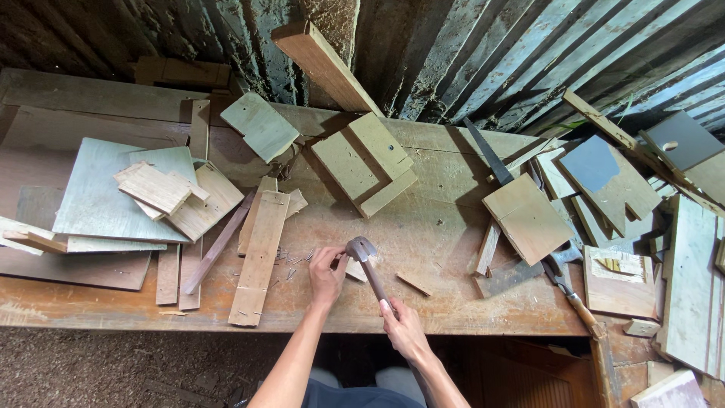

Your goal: The person uses a hand saw to cut a small wooden piece on a cluttered workbench, then hammers nails into a small wooden box to assemble it. The workspace contains various wood scraps, nails, and tools.

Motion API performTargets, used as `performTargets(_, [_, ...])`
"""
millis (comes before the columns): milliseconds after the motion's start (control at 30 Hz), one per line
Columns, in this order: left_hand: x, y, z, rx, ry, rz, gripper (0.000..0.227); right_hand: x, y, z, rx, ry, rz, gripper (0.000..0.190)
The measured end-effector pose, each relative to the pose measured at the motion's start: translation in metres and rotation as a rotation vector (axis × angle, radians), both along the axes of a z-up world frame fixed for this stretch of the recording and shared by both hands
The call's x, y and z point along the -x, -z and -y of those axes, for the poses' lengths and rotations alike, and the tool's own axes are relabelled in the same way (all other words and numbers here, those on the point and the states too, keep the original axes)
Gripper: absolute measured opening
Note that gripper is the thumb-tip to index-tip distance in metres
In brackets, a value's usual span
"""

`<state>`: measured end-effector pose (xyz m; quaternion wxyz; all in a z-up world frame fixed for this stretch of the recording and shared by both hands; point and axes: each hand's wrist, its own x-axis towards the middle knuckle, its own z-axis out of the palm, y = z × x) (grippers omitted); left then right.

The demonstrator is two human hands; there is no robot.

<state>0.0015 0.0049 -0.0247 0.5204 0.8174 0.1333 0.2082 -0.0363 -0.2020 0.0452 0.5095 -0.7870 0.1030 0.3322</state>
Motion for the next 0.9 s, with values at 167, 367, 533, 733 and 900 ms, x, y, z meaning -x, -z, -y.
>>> performTargets(167, [-0.002, 0.000, -0.002, 0.008, -0.033, -0.030, 0.017, -0.001, 0.000, -0.003, -0.073, 0.044, -0.044, 0.045])
performTargets(367, [-0.005, 0.001, -0.001, -0.005, -0.015, 0.025, 0.017, 0.006, 0.002, -0.007, 0.001, 0.006, 0.067, 0.044])
performTargets(533, [-0.001, 0.004, -0.001, -0.027, -0.028, 0.052, 0.013, 0.011, 0.001, -0.011, -0.070, 0.058, 0.075, 0.044])
performTargets(733, [-0.007, 0.006, 0.000, 0.002, -0.040, 0.047, 0.013, 0.010, -0.004, -0.013, -0.116, 0.119, -0.046, 0.044])
performTargets(900, [0.002, 0.006, -0.003, 0.025, -0.042, 0.051, 0.012, 0.014, -0.005, -0.013, -0.174, 0.097, -0.007, 0.044])
